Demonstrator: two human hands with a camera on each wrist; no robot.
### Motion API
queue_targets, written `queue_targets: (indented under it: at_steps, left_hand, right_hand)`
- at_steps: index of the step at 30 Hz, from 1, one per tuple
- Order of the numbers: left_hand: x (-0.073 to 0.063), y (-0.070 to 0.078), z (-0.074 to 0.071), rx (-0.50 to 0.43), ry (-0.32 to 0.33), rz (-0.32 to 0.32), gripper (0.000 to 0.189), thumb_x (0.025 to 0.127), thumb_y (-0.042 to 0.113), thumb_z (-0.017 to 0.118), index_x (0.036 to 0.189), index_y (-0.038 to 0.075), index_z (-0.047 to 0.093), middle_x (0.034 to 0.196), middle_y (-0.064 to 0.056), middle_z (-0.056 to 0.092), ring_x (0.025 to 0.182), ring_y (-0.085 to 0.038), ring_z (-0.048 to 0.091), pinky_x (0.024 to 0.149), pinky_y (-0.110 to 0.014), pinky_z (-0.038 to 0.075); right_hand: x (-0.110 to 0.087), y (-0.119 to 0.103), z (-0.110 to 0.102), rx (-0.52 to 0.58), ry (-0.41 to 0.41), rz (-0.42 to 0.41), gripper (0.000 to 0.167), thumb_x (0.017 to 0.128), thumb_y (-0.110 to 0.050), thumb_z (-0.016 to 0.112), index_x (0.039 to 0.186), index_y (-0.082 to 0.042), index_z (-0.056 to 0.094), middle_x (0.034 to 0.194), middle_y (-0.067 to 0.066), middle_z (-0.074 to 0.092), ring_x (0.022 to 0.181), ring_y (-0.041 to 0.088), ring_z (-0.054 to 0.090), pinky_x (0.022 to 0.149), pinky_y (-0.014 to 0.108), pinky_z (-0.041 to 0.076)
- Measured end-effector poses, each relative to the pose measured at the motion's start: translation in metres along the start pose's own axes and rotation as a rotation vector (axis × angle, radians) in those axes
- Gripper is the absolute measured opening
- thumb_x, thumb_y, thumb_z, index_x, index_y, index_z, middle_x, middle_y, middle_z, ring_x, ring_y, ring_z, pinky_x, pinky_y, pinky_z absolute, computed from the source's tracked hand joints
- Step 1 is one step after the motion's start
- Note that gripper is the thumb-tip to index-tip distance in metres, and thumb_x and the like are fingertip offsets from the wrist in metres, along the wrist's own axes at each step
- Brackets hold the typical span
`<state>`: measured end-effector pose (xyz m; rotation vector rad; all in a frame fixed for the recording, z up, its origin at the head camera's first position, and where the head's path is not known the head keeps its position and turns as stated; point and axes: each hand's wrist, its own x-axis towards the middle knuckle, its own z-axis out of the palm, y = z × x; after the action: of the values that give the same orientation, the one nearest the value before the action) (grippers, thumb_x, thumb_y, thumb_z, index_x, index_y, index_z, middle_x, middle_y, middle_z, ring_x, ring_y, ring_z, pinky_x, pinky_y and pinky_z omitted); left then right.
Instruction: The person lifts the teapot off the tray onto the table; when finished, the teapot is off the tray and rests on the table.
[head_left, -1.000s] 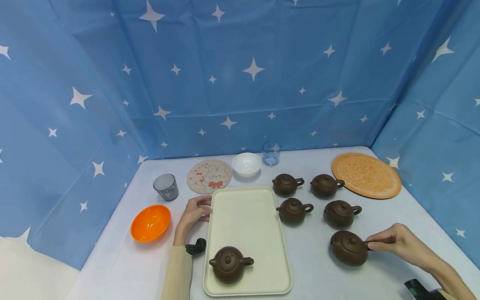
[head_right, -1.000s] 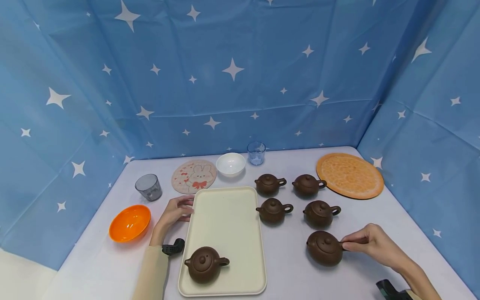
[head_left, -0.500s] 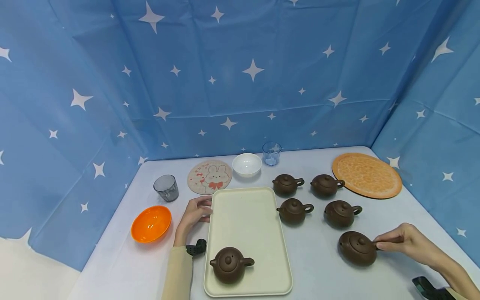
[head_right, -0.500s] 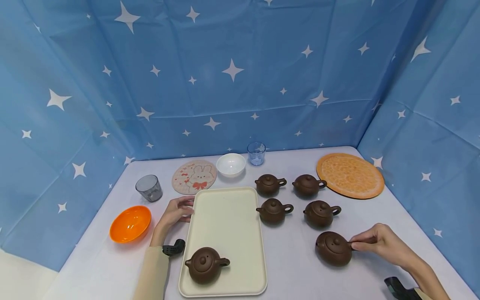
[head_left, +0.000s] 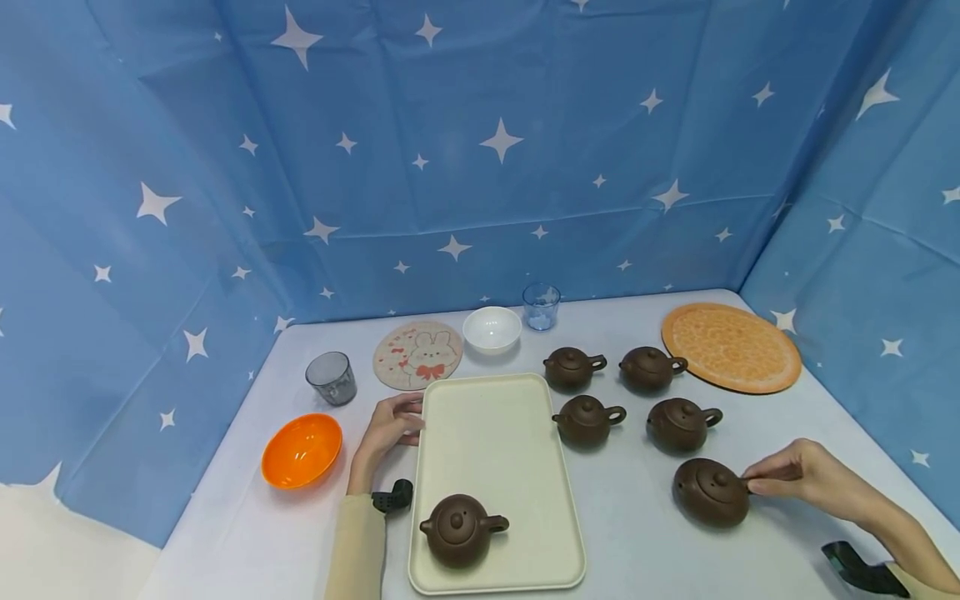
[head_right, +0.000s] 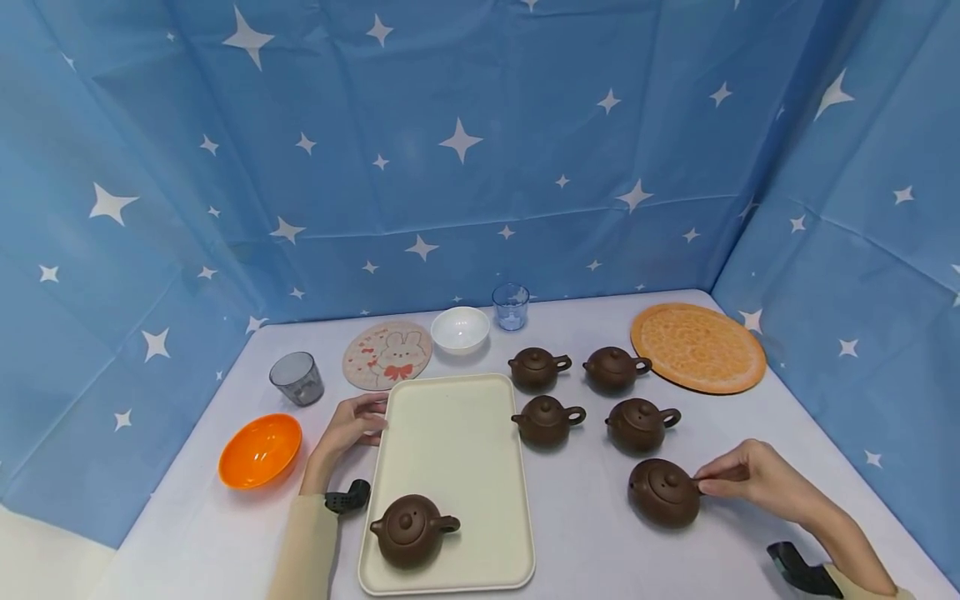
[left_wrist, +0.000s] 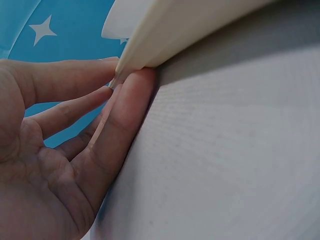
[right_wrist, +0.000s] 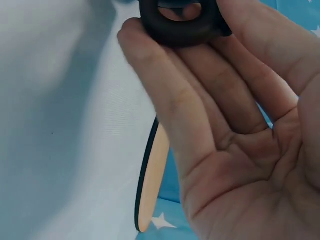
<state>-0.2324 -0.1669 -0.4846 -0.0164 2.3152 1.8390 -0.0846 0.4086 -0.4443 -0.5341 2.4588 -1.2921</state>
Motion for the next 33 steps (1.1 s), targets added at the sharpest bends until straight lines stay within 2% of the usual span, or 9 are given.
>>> queue_targets:
  at_steps: [4,9,11,13,16,19,26,33]
  left_hand:
    - [0.001,0.000,0.001,0.005,-0.006,0.004,0.050,0.078,-0.010,0.062,0.128,-0.004,0.057,0.103,-0.020,0.061,0.071,-0.018,0.065,0.057,-0.036,0.061]
    - [0.000,0.000,0.001,0.011,0.003,0.004,0.050,0.078,-0.009,0.062,0.127,-0.003,0.058,0.103,-0.020,0.061,0.071,-0.018,0.065,0.056,-0.035,0.061]
    - [0.000,0.000,0.001,0.008,0.006,0.002,0.050,0.078,-0.009,0.062,0.128,-0.002,0.058,0.103,-0.019,0.061,0.071,-0.018,0.065,0.056,-0.035,0.061]
    - [-0.001,0.000,0.001,0.007,0.006,0.001,0.050,0.078,-0.010,0.062,0.127,-0.003,0.058,0.102,-0.019,0.060,0.071,-0.018,0.065,0.056,-0.035,0.061]
    - [-0.001,-0.001,0.001,0.010,0.004,0.000,0.050,0.078,-0.009,0.063,0.127,-0.003,0.058,0.102,-0.019,0.061,0.070,-0.017,0.065,0.057,-0.035,0.061]
    - [-0.002,-0.002,0.002,0.006,-0.005,0.005,0.051,0.078,-0.010,0.063,0.127,-0.005,0.057,0.103,-0.020,0.060,0.071,-0.017,0.065,0.057,-0.035,0.061]
    - [-0.001,-0.001,0.001,-0.013,-0.011,0.010,0.051,0.078,-0.011,0.062,0.128,-0.005,0.056,0.103,-0.021,0.061,0.072,-0.018,0.066,0.057,-0.034,0.061]
    - [-0.001,0.000,0.000,0.005,-0.006,0.021,0.050,0.078,-0.010,0.062,0.128,-0.006,0.056,0.104,-0.022,0.061,0.073,-0.018,0.066,0.057,-0.035,0.061]
  right_hand:
    - [0.000,-0.009,0.003,-0.080,0.066,0.095,0.027,0.089,-0.013,0.065,0.104,0.009,0.070,0.094,0.001,0.074,0.082,0.001,0.068,0.065,0.020,0.058]
    - [0.012,-0.032,0.016,-0.241,0.286,0.179,0.036,0.084,-0.024,0.073,0.105,0.005,0.071,0.092,0.008,0.074,0.078,0.002,0.068,0.065,0.021,0.058]
    - [0.018,-0.044,0.022,-0.271,0.354,0.182,0.035,0.083,-0.026,0.073,0.105,0.002,0.072,0.094,0.008,0.074,0.079,0.002,0.068,0.065,0.021,0.059]
    - [0.026,-0.056,0.029,-0.262,0.385,0.145,0.033,0.084,-0.026,0.073,0.105,0.000,0.073,0.095,0.008,0.074,0.080,0.001,0.068,0.067,0.022,0.059]
    - [0.038,-0.071,0.043,-0.198,0.363,0.071,0.031,0.085,-0.023,0.072,0.106,0.000,0.072,0.098,0.010,0.073,0.082,0.000,0.067,0.068,0.021,0.059]
    - [0.053,-0.083,0.061,-0.131,0.303,0.003,0.030,0.086,-0.021,0.071,0.105,0.001,0.072,0.097,0.011,0.073,0.083,0.001,0.068,0.068,0.020,0.059]
    - [0.087,-0.106,0.108,-0.019,0.165,-0.064,0.030,0.084,-0.024,0.072,0.102,0.000,0.074,0.097,0.006,0.074,0.085,0.006,0.069,0.070,0.019,0.058]
    - [0.112,-0.126,0.152,0.072,0.066,-0.190,0.032,0.084,-0.026,0.073,0.101,0.002,0.074,0.098,0.009,0.074,0.090,0.010,0.070,0.075,0.020,0.058]
